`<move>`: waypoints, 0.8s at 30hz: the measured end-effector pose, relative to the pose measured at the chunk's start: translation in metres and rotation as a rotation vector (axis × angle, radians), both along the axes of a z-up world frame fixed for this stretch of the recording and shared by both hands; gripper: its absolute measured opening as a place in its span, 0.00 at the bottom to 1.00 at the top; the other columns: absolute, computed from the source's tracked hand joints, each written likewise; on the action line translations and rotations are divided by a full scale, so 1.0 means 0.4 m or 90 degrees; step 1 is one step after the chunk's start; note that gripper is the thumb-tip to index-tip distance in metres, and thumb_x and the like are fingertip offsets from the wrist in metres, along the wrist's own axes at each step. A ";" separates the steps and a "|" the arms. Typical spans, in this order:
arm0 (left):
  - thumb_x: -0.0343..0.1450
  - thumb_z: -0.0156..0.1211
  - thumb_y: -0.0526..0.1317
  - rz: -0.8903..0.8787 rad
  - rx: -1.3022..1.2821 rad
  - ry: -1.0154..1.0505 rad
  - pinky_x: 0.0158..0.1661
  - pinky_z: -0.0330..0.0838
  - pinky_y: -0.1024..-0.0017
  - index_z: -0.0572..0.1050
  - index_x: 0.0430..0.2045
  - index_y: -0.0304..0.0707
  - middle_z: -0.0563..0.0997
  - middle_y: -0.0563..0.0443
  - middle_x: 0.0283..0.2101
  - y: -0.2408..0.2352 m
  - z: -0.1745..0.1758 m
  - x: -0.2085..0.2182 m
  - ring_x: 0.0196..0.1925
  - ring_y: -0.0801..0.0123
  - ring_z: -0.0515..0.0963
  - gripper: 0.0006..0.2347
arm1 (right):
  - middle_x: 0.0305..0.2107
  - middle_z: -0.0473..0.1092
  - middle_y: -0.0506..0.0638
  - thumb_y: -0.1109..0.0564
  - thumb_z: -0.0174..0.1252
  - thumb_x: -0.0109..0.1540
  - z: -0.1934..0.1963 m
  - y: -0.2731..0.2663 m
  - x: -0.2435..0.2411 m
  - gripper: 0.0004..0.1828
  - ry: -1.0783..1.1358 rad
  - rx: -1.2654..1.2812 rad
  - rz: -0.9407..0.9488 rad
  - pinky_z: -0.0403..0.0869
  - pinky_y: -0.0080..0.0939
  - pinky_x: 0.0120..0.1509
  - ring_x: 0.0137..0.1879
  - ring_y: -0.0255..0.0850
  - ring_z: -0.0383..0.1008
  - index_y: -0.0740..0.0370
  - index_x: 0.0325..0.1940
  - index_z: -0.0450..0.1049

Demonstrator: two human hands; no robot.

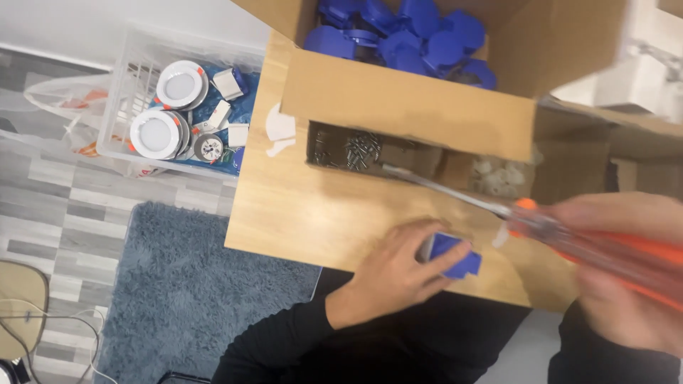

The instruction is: The person assembles a blue electrical socket cover by screwing it onto a white base using an orange screwdriver. They retrieve screws from a cardboard box, tighten the cover, and then attach a black plastic component to the assembly.

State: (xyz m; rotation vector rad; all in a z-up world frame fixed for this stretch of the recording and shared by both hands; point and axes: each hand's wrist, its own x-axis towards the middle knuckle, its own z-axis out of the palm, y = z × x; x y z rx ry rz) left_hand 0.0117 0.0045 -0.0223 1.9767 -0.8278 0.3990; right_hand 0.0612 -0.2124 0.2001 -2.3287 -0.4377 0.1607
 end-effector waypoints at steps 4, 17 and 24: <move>0.82 0.71 0.39 -0.019 0.002 0.029 0.61 0.79 0.40 0.62 0.74 0.47 0.77 0.26 0.61 0.011 0.021 0.012 0.63 0.33 0.82 0.27 | 0.55 0.82 0.55 0.64 0.62 0.60 -0.105 0.015 0.104 0.24 -0.013 -0.017 0.095 0.81 0.35 0.63 0.55 0.39 0.87 0.65 0.61 0.77; 0.83 0.69 0.46 0.030 0.006 0.020 0.64 0.81 0.51 0.70 0.68 0.47 0.79 0.32 0.62 0.016 0.048 0.023 0.65 0.40 0.84 0.19 | 0.57 0.80 0.55 0.57 0.67 0.64 -0.188 0.056 0.148 0.24 -0.212 -0.158 0.205 0.79 0.42 0.51 0.55 0.49 0.84 0.66 0.63 0.75; 0.77 0.72 0.53 -0.007 -0.092 0.003 0.73 0.77 0.43 0.68 0.68 0.44 0.77 0.31 0.65 0.019 0.083 0.016 0.70 0.41 0.80 0.28 | 0.55 0.81 0.61 0.71 0.60 0.60 -0.107 -0.048 0.094 0.27 0.014 0.110 0.112 0.83 0.32 0.63 0.53 0.42 0.89 0.71 0.65 0.74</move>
